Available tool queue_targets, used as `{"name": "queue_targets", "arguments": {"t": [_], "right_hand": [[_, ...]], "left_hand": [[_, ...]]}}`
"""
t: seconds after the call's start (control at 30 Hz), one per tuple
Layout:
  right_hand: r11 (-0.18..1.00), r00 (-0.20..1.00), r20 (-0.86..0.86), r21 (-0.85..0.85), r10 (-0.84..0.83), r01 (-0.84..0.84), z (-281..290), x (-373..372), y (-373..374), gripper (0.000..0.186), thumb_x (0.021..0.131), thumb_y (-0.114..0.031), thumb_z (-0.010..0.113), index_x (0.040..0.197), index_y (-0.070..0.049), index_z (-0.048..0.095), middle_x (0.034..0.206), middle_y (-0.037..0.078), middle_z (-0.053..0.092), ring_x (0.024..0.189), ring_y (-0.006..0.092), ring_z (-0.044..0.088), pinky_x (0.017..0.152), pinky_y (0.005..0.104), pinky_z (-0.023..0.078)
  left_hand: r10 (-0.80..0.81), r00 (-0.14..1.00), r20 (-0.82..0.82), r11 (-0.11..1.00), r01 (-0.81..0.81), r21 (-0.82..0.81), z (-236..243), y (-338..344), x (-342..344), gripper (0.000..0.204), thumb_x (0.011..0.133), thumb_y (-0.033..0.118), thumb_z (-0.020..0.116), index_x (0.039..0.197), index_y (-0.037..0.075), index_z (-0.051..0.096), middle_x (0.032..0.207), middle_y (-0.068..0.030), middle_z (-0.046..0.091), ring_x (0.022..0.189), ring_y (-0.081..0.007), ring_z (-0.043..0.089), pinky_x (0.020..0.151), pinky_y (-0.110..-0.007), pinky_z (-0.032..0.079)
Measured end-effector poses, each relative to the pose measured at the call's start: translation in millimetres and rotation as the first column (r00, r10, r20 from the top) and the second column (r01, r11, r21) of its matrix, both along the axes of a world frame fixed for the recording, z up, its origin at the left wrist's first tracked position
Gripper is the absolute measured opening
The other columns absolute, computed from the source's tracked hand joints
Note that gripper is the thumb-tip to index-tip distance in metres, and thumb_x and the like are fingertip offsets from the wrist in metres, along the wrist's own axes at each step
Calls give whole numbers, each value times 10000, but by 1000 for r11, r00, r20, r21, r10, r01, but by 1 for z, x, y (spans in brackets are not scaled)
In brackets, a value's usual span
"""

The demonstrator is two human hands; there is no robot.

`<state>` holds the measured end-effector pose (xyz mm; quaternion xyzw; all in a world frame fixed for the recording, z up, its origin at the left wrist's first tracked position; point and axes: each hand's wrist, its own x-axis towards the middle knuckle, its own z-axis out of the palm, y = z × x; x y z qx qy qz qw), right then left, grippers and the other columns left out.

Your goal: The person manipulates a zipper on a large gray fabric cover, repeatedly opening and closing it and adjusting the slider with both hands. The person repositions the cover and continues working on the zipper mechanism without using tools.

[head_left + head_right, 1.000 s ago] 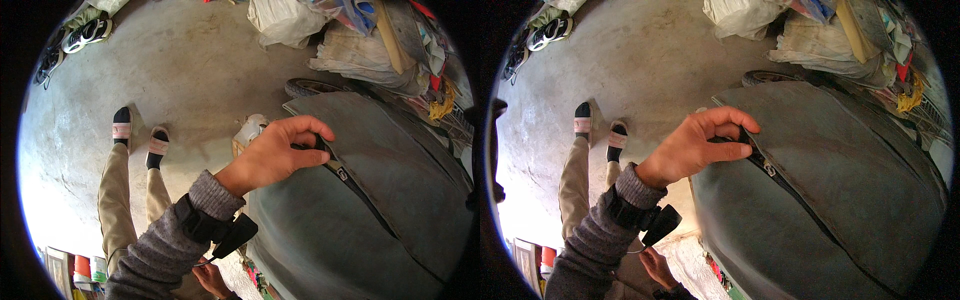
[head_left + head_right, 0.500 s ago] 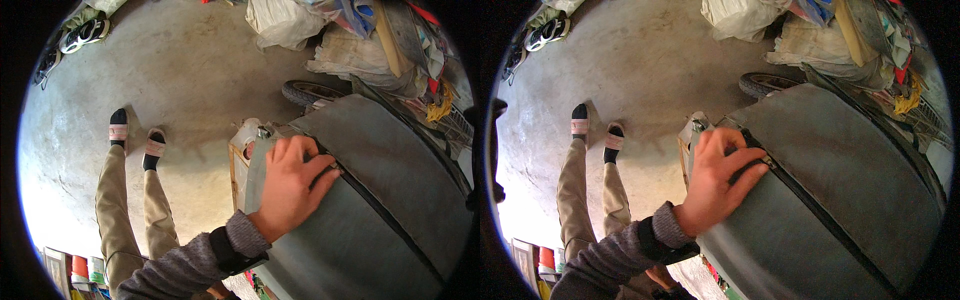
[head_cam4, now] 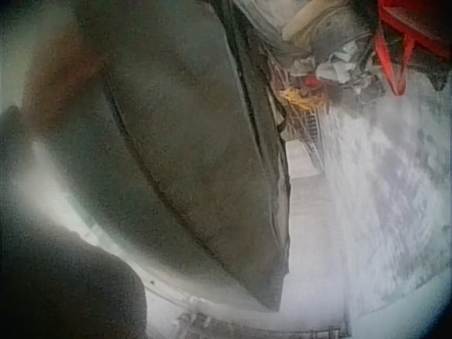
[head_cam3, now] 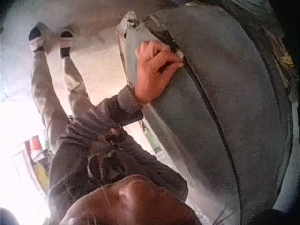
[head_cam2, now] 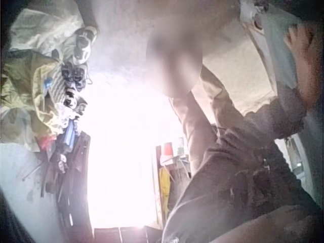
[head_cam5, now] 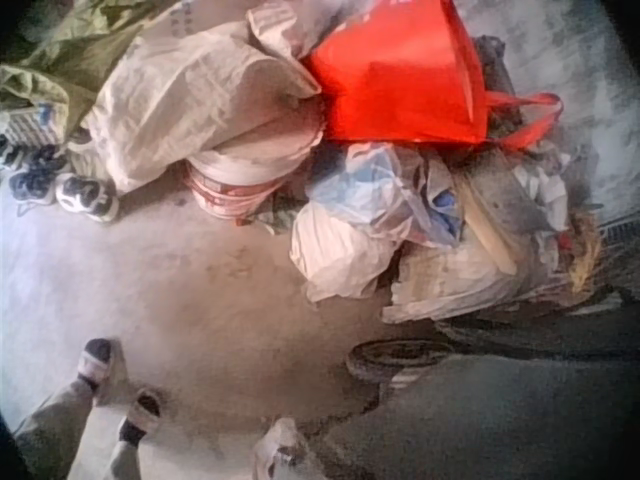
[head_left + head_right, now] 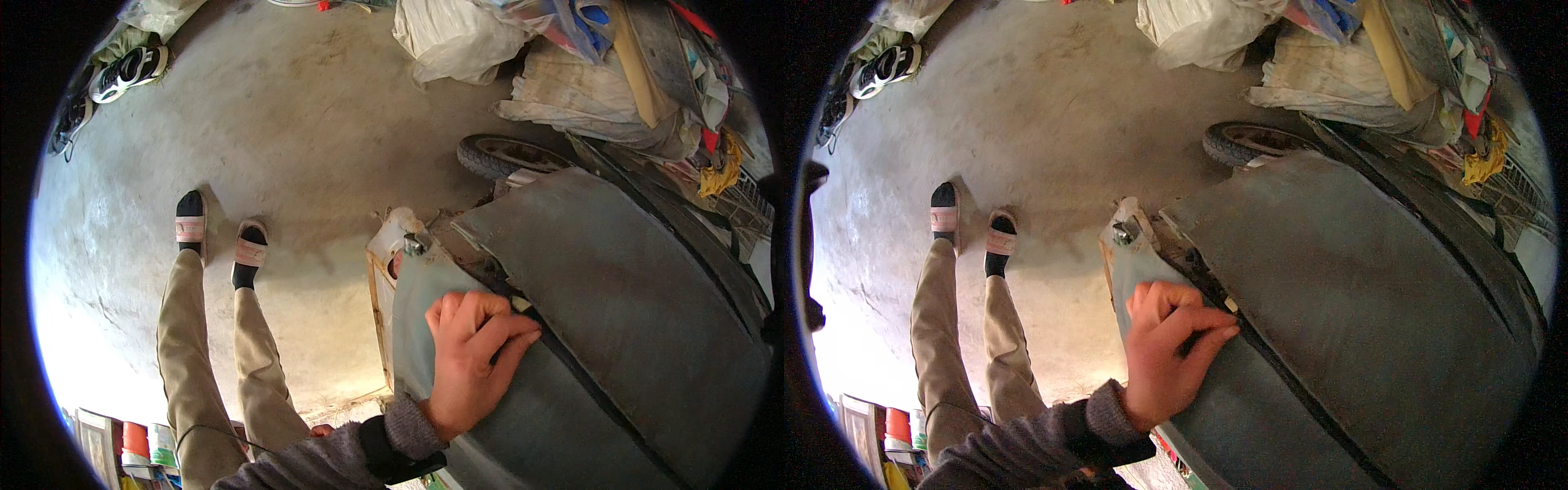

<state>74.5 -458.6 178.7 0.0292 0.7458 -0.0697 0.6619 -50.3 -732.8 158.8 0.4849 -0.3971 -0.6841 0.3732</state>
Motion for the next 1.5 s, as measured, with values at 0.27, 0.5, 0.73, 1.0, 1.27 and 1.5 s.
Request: {"name": "queue_targets", "arguments": {"t": [0.27, 0.5, 0.73, 1.0, 1.27, 1.5], "right_hand": [[1000, 1000, -5, 23, -18, 18, 0, -11, 0, 199, 958, -85, 622, 1125, 21, 601, 978, 146, 680, 876, 202, 664, 787, 326, 525], [999, 1000, -12, 31, -25, 25, 0, -17, 3, 192, 954, -72, 618, 1122, 21, 602, 976, 148, 676, 867, 204, 664, 784, 328, 527], [999, 999, -15, 31, -29, 30, 1, -22, 7, 186, 950, -59, 613, 1118, 20, 603, 974, 150, 673, 859, 206, 664, 780, 331, 529], [999, 999, -22, 25, -47, 48, 4, -28, 9, 180, 946, -45, 608, 1114, 20, 604, 973, 153, 670, 850, 209, 665, 776, 333, 532], [998, 997, -29, 3, -66, 66, 8, -31, 11, 176, 941, -30, 603, 1110, 19, 605, 971, 155, 666, 840, 211, 665, 772, 336, 535], [998, 996, -60, -18, -67, 66, 20, -36, 20, 173, 937, -17, 599, 1107, 18, 606, 969, 158, 663, 832, 213, 665, 768, 339, 537]], "left_hand": [[-5, 999, 43, 994, 9, -111, 0, 18, 0, 230, 712, 67, 824, 916, 131, 738, 861, -16, 561, 838, -238, 517, 797, -401, 341], [28, 999, 24, 991, -25, -134, -1, 19, 0, 250, 690, 63, 834, 914, 116, 736, 851, -25, 561, 802, -244, 520, 776, -404, 347], [19, 1000, 22, 995, -17, -99, -2, 19, -1, 231, 716, 60, 817, 918, 112, 717, 870, -46, 569, 837, -262, 524, 788, -405, 357], [87, 996, 4, 992, -87, 95, 0, 3, -8, 181, 774, 53, 778, 920, 99, 681, 894, -32, 574, 859, -227, 522, 823, -365, 327], [-28, 1000, -3, 995, 28, 100, -4, -18, -1, 137, 789, -16, 740, 877, 35, 647, 876, -92, 598, 833, -242, 572, 780, -343, 443], [-97, 993, -71, 987, 106, 123, -8, -26, 4, 104, 812, -18, 717, 888, 19, 656, 884, -83, 593, 839, -219, 577, 751, -314, 461]]}}
